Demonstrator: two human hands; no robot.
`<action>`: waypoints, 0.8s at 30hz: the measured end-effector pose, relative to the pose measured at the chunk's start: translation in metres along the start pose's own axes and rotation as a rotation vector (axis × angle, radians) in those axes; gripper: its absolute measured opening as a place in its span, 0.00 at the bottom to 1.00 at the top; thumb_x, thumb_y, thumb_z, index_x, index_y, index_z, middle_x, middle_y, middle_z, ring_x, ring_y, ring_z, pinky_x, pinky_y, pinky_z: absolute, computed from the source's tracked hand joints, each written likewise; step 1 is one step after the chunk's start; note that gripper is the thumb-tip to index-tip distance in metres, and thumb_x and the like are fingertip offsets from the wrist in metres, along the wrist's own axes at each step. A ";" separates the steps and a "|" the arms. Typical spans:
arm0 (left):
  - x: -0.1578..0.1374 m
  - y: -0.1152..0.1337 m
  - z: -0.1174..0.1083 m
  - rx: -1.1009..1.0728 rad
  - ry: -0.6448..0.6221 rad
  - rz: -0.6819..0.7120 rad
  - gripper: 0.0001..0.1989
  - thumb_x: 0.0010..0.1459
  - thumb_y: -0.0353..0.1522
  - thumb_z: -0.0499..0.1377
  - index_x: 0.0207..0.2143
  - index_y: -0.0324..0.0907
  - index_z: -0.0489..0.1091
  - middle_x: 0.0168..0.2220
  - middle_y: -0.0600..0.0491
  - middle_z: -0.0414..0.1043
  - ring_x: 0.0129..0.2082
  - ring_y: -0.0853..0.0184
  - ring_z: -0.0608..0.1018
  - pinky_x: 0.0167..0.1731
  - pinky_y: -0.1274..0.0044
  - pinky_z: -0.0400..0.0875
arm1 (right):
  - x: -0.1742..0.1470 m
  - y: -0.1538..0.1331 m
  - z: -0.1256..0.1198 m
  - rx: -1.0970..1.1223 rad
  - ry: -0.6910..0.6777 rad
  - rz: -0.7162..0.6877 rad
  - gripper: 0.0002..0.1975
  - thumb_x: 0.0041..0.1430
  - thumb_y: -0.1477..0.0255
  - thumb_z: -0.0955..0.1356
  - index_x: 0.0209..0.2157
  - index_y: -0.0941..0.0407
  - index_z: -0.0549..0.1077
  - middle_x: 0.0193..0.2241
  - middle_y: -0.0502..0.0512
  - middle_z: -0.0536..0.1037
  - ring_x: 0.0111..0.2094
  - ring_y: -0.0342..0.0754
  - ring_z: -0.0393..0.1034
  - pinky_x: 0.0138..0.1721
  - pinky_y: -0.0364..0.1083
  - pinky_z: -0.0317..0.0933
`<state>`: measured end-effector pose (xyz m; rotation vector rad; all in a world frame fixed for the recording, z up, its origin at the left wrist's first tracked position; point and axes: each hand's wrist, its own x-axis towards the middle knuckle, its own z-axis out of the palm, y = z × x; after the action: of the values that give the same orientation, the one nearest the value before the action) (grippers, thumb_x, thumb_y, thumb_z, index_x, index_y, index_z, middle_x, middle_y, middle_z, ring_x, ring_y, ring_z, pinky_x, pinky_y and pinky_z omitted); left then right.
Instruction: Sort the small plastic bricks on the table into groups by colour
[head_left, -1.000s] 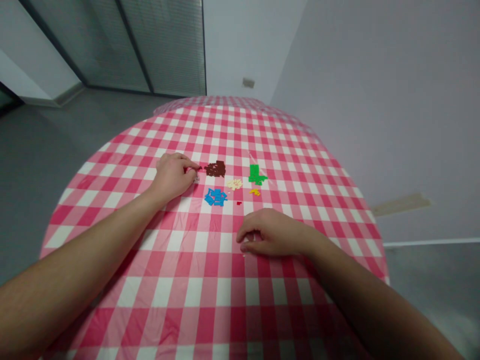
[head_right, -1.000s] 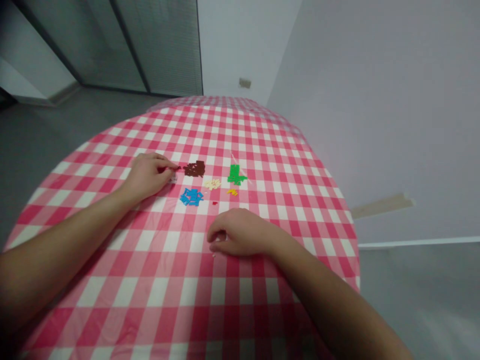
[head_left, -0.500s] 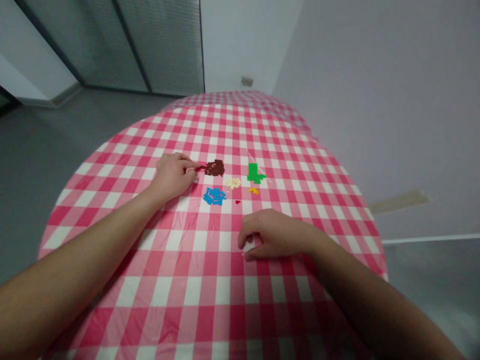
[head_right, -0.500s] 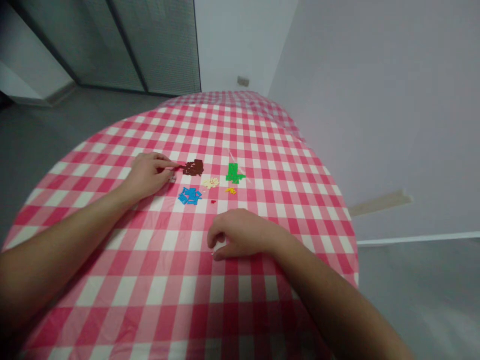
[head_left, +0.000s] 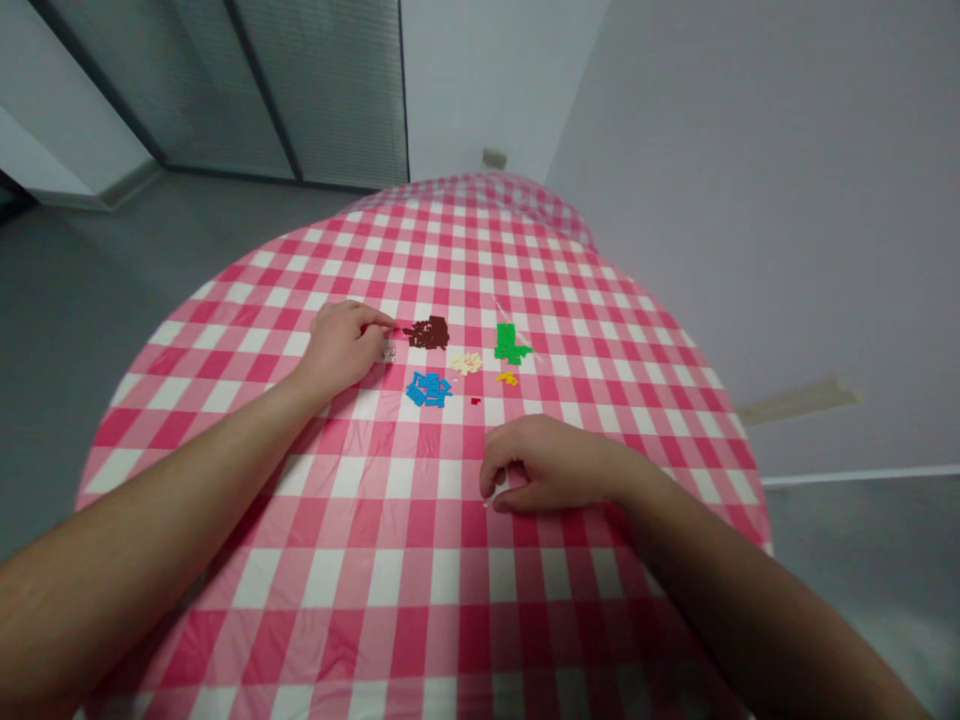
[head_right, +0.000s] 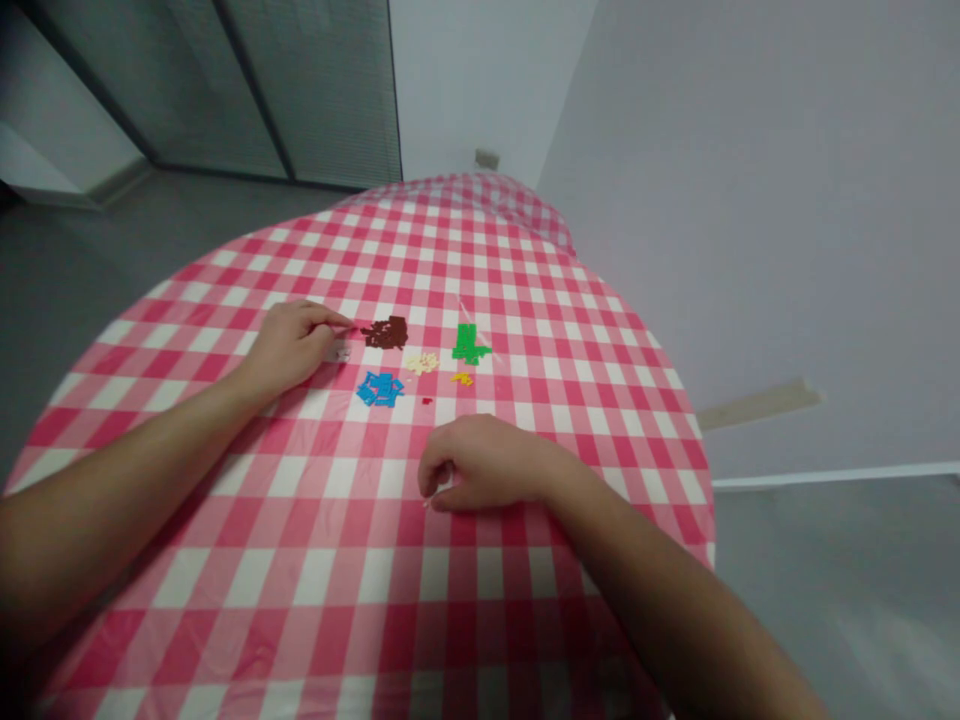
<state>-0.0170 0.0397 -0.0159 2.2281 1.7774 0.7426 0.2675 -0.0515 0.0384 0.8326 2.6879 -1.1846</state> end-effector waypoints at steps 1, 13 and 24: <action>0.000 0.000 0.000 -0.015 0.009 -0.004 0.20 0.57 0.32 0.49 0.39 0.44 0.81 0.42 0.47 0.81 0.45 0.55 0.78 0.50 0.61 0.68 | 0.000 0.000 0.000 -0.007 0.001 -0.005 0.05 0.54 0.76 0.74 0.35 0.57 0.81 0.34 0.52 0.81 0.34 0.44 0.73 0.35 0.42 0.62; -0.001 0.003 0.000 -0.063 0.047 -0.021 0.19 0.56 0.33 0.49 0.34 0.43 0.80 0.39 0.48 0.81 0.43 0.55 0.79 0.48 0.62 0.69 | 0.005 -0.002 0.006 -0.057 0.126 -0.019 0.05 0.56 0.80 0.70 0.32 0.57 0.79 0.30 0.51 0.79 0.30 0.42 0.70 0.32 0.42 0.59; 0.000 0.000 0.001 -0.061 0.038 -0.008 0.18 0.56 0.33 0.49 0.33 0.44 0.80 0.38 0.49 0.81 0.42 0.56 0.79 0.47 0.62 0.69 | 0.009 0.035 -0.002 -0.246 0.513 0.262 0.10 0.62 0.76 0.65 0.33 0.55 0.80 0.36 0.55 0.82 0.38 0.50 0.74 0.38 0.46 0.62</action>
<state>-0.0166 0.0396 -0.0166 2.1811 1.7551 0.8316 0.2783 -0.0273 0.0140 1.5578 2.8812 -0.6299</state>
